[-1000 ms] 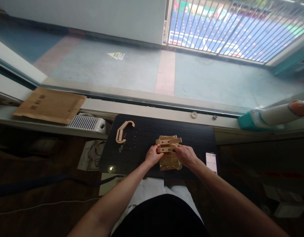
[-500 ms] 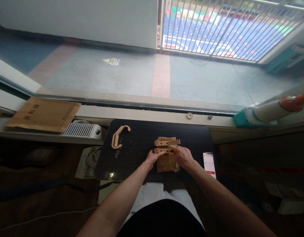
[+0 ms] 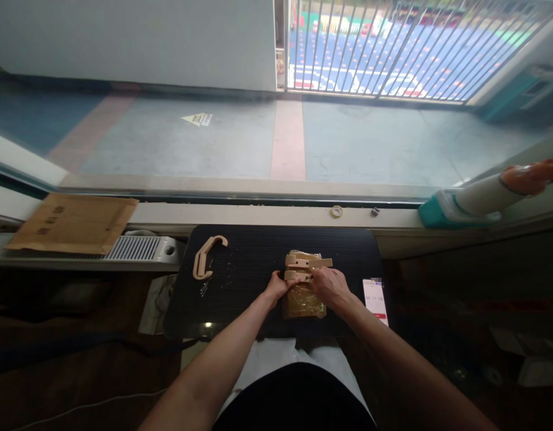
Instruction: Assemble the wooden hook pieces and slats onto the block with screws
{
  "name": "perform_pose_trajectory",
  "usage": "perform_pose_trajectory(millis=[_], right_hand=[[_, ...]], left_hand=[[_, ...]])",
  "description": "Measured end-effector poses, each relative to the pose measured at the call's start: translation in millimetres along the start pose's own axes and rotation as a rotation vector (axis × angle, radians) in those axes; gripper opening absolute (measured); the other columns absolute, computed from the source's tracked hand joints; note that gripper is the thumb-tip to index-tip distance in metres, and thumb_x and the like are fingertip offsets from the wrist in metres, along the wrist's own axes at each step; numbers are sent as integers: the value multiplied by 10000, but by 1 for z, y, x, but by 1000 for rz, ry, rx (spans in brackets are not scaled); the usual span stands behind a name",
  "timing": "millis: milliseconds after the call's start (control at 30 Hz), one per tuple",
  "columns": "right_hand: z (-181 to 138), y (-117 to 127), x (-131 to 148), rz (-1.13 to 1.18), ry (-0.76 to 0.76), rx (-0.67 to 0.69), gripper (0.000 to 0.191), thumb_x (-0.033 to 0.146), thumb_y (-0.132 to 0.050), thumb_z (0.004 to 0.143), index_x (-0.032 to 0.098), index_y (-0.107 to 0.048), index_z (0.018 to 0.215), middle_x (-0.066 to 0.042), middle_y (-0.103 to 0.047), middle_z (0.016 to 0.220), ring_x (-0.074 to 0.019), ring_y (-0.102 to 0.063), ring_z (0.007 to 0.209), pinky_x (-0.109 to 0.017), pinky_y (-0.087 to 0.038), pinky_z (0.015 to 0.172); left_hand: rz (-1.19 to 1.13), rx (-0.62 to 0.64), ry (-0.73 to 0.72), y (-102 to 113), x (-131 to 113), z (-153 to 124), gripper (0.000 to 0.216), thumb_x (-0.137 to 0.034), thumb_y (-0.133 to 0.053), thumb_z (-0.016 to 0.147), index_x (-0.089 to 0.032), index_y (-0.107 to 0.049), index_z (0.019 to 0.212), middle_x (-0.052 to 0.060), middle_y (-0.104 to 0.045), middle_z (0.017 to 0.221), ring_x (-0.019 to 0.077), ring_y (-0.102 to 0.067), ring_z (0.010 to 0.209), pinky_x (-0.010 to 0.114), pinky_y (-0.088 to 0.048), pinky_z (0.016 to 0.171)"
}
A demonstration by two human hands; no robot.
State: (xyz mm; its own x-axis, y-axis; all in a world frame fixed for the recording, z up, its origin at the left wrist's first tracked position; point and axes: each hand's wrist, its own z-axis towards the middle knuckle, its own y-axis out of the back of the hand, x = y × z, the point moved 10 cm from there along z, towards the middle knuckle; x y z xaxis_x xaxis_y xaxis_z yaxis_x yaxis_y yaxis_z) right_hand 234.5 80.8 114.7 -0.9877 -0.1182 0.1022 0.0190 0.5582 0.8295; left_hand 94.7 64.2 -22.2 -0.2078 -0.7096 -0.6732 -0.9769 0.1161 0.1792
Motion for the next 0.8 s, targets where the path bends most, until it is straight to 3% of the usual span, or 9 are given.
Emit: perform_pose_trajectory(millis=[133,233,367,500,633,800], right_hand=[[-7,10,-8,-20,70,-25,274,165,-401,851,153,-673,873,-106,-695,890,-206,-647,838,-275,-447,712],[-19,35,-3,-41,170,-57,252,140,-417,849,149,-667,816,-94,-692,828,-193,-648,785,-250,-440,669],[-48,104,23,-51,335,-260,235,133,-435,855,188,-628,977,-73,-674,876,-155,-630,768,-221,-426,649],[-78,163,64,-78,479,-471,234,111,-459,842,180,-602,1015,-74,-649,864,-144,-608,721,-224,-423,610],[-91,189,100,-129,567,-616,246,92,-491,818,162,-586,1034,-84,-638,873,-156,-594,725,-234,-423,585],[-105,203,123,-164,613,-750,312,82,-510,805,183,-561,1096,-67,-625,854,-147,-575,677,-229,-397,539]], left_hand=[[-79,126,-27,-28,-13,-9,652,-360,-814,488,-109,-507,1005,143,-645,1016,239,-632,881,316,-499,740],[-69,59,-149,-16,-45,-23,609,-317,-813,491,-129,-514,987,117,-649,999,224,-629,872,293,-501,706],[-79,-27,-363,36,-111,-57,537,-356,-750,593,-165,-520,1040,75,-656,984,195,-626,856,285,-500,713],[-122,-222,-525,103,-168,-103,527,-441,-690,642,-179,-518,1065,48,-663,967,188,-632,850,282,-501,717],[-72,-330,-594,141,-193,-135,537,-417,-702,624,-189,-518,1074,39,-666,962,192,-630,859,276,-501,702],[-134,-410,-729,177,-204,-161,618,-392,-691,636,-195,-470,1179,56,-655,1027,209,-628,895,308,-509,750]])
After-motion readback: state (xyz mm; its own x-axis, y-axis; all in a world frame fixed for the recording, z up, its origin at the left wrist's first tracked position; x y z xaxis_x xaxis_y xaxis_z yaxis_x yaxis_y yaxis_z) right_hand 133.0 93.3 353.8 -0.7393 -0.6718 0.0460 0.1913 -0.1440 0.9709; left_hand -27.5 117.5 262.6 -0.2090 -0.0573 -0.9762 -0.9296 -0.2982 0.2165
